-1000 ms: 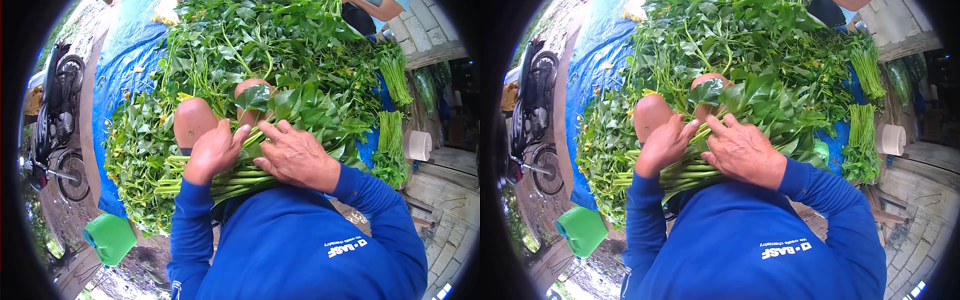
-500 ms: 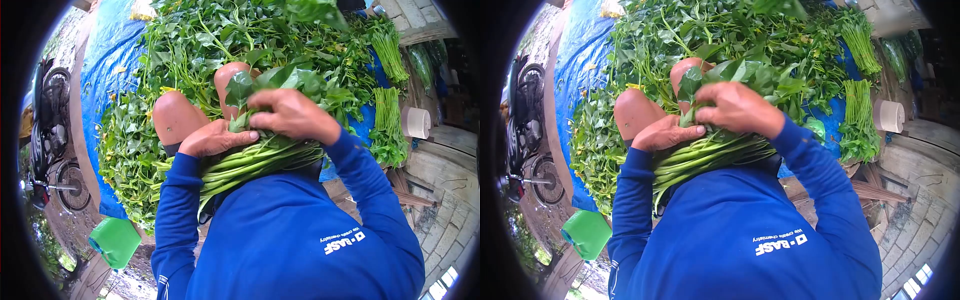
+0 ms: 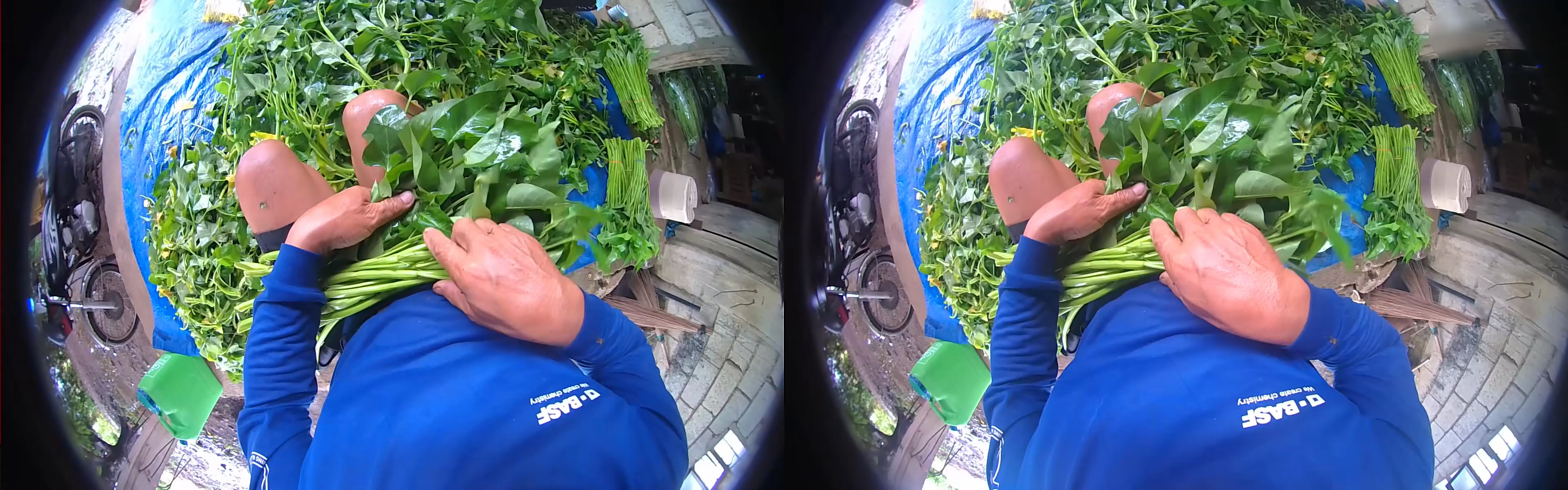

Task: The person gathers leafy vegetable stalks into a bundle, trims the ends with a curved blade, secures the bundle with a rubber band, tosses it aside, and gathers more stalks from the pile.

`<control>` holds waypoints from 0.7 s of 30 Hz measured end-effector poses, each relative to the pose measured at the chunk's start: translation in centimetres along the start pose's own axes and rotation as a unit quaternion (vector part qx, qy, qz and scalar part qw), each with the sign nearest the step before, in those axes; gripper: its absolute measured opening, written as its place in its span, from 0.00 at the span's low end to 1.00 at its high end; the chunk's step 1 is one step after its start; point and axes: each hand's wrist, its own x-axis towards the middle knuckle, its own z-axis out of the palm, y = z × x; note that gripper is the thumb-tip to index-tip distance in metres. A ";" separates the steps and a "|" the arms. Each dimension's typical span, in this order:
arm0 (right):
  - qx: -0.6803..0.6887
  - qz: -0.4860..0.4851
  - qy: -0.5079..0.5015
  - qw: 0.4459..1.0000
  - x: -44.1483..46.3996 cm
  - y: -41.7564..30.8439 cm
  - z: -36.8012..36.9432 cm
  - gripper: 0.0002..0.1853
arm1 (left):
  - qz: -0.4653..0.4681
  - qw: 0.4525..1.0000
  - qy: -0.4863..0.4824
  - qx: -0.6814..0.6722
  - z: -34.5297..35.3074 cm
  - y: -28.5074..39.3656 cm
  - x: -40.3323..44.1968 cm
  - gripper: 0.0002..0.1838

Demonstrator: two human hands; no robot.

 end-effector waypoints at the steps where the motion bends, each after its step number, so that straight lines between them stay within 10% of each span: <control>1: 0.027 0.016 -0.006 0.999 0.0 0.1 -0.1 0.33 | 0.012 1.000 -0.004 0.013 -0.4 0.3 0.0 0.35; 6: -0.011 0.014 0.262 0.965 2.5 2.2 -1.4 0.29 | 0.093 0.996 0.009 0.003 0.0 -0.8 0.5 0.34; 11: 0.180 -0.254 0.141 0.940 3.0 1.0 -2.0 0.16 | 0.108 0.993 -0.006 -0.056 0.4 -1.9 0.8 0.30; 13: 0.063 -0.167 -0.018 0.984 2.4 0.4 -1.4 0.15 | 0.079 0.996 -0.008 -0.037 0.2 -1.4 0.8 0.29; 16: 0.051 -0.114 0.146 0.981 3.6 2.2 0.8 0.12 | 0.116 0.990 -0.003 -0.085 0.5 -2.1 0.8 0.29; 21: 0.107 -0.048 0.110 0.987 4.0 5.0 2.5 0.18 | 0.064 0.988 -0.045 -0.135 0.1 -0.7 -0.2 0.29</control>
